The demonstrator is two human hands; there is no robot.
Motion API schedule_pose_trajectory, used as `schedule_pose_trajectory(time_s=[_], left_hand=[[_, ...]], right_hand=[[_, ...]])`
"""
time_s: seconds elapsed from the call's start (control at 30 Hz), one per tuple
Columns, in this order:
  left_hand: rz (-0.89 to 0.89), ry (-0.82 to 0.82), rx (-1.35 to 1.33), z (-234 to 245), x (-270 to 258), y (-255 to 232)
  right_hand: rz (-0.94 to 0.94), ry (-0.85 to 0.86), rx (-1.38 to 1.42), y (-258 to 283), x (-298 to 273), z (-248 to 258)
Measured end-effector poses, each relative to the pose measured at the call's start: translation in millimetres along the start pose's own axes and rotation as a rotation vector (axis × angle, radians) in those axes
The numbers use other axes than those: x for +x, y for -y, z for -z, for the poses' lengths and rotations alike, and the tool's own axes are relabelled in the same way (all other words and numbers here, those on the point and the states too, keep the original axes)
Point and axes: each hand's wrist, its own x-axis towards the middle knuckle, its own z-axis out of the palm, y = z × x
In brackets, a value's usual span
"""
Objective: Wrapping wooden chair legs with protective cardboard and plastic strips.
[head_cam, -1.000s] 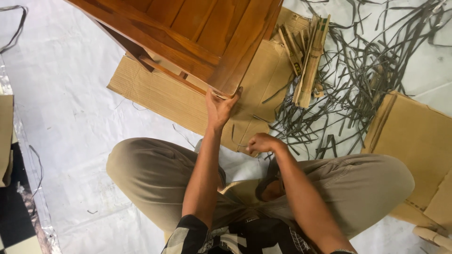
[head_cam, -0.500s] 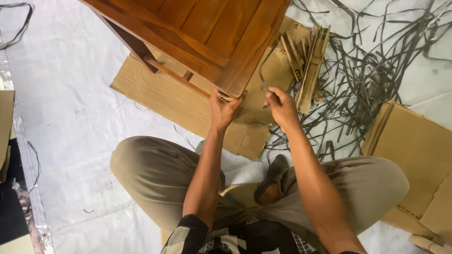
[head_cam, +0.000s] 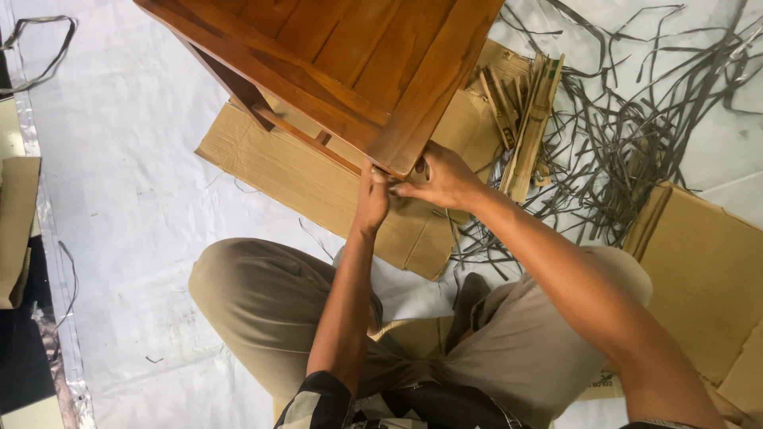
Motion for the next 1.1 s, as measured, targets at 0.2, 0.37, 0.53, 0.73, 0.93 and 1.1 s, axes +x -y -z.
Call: schedule_pose_trajectory(time_s=[0.2, 0.37, 0.53, 0.73, 0.93, 1.1], left_hand=[[0.113, -0.111, -0.158, -8.9, 5.0, -59.1], [0.296, -0.149, -0.278, 1.6, 19.9, -87.6], [0.183, -0.197, -0.386, 34.3, 25.6, 30.5], [0.05, -0.538, -0.465, 13.6, 15.1, -58.7], [0.123, -0.616, -0.213, 10.9, -17.4, -93.5], [0.262, -0.515, 0.032, 6.3, -37.8, -104.7]], right_hand=[[0.021, -0.102, 0.019, 17.6, 2.9, -11.5], [0.083, -0.164, 0.083, -4.0, 5.5, -22.7], [0.091, -0.14, 0.103, -14.2, 6.4, -23.8], [0.071, -0.159, 0.052, 12.6, 1.8, -17.8], [0.027, -0.217, 0.004, 22.6, -0.6, -20.5], [0.002, -0.291, -0.003, 8.7, -4.7, -30.1]])
